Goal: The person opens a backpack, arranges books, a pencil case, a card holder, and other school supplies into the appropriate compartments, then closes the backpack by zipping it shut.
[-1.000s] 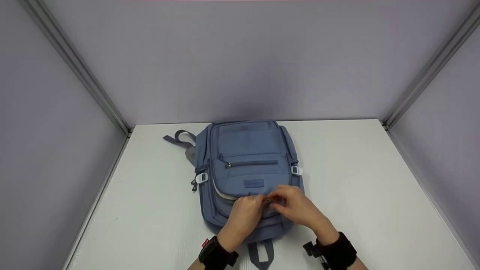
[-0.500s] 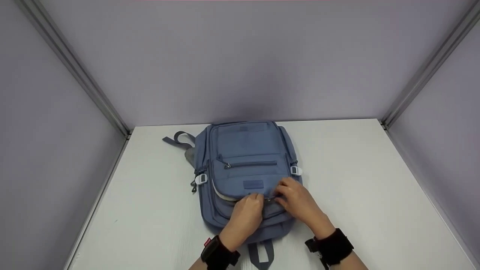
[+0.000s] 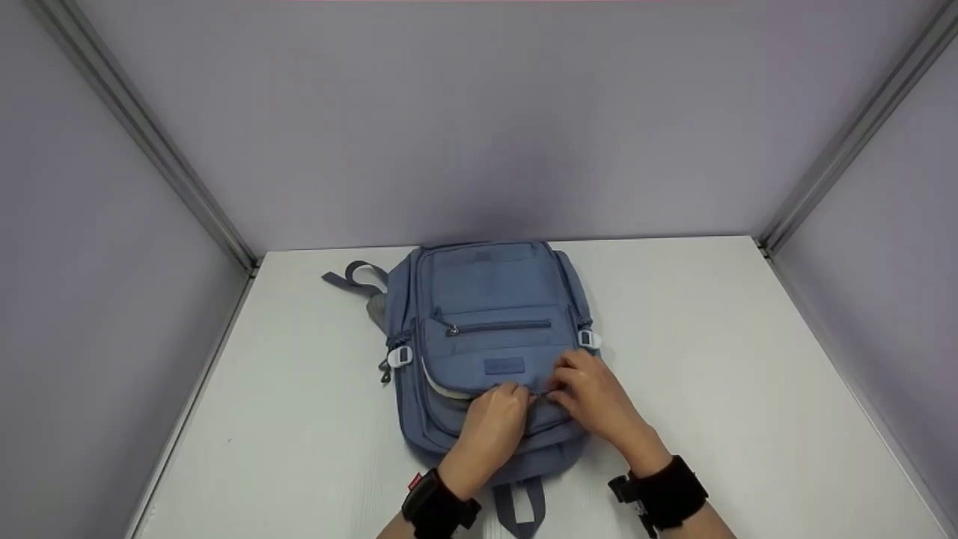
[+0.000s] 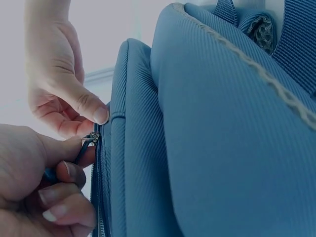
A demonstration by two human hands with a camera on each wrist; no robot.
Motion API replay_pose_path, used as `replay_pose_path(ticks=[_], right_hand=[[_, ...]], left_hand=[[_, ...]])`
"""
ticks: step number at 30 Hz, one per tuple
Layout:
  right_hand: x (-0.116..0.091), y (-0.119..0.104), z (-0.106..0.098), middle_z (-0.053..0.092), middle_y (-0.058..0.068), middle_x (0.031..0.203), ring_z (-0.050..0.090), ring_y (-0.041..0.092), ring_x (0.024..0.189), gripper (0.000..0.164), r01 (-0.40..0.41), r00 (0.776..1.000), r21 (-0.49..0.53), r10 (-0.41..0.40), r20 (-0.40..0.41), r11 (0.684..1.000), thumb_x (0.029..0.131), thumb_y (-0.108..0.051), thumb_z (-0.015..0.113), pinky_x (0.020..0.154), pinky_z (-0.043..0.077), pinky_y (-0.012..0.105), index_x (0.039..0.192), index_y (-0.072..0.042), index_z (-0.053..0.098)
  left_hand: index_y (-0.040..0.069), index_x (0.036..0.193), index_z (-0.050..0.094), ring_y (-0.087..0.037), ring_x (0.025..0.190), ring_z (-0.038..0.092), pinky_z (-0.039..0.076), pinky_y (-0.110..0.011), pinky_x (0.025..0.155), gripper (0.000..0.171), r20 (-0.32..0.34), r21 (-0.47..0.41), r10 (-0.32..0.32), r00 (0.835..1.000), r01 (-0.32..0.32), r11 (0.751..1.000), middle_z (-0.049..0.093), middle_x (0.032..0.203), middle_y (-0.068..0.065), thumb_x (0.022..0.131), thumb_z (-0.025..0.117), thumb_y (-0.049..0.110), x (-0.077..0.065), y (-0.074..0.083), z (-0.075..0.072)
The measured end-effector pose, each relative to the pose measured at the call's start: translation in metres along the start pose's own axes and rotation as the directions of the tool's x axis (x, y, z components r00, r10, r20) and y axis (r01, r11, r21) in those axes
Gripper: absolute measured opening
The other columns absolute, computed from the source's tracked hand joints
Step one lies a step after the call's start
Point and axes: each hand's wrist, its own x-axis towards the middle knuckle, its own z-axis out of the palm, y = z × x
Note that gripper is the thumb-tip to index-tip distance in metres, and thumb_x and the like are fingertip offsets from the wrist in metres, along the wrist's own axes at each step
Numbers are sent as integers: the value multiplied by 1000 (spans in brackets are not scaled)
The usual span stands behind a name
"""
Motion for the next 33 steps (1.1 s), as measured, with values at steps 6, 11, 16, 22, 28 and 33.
replay_pose_path(ticks=[6,11,16,22,28,33], right_hand=[[1,-1,-2,57,2,92,56,21,86,23,-3,1000,-5,3,-2,1000,69,-7,89,73,43,40,77,-13,69],[0,0,-1,58,3,92,56,21,87,23,1,1000,-11,-1,-9,1000,69,-8,89,72,42,40,76,-13,68],[0,1,-2,59,3,93,57,23,88,23,14,999,-11,-15,-38,1000,67,-9,90,74,43,42,75,-14,69],[-2,1,-1,61,3,93,58,23,90,24,-6,999,-46,4,-49,999,66,-12,91,75,42,42,75,-14,69],[-4,2,0,61,3,93,60,24,89,23,-10,997,-49,6,-80,999,66,-12,91,74,41,42,75,-15,69],[-5,3,1,62,3,93,60,24,89,23,1,996,-45,-5,-91,999,67,-12,91,73,41,41,76,-15,70]], left_hand=[[8,83,59,-19,60,60,48,-31,49,13,13,49,4,1000,-5,999,56,73,-4,81,72,6,-1,-1,1],[9,80,60,-18,56,59,47,-31,47,20,-20,44,-10,1000,11,999,55,68,-3,90,72,21,0,0,3],[11,75,59,-17,51,57,45,-32,43,25,-105,60,-3,994,9,998,54,63,-1,89,74,25,0,-1,5],[11,70,55,-19,47,56,43,-34,40,30,-205,19,-1,979,5,1000,53,59,-1,87,76,24,-6,-5,4],[11,69,51,-19,45,55,41,-33,39,33,-235,-46,-44,971,34,998,50,58,0,87,77,21,-18,-16,-1],[10,70,54,-19,45,56,42,-32,39,29,-241,-96,-87,967,66,993,53,59,0,88,75,18,-29,-28,-7]])
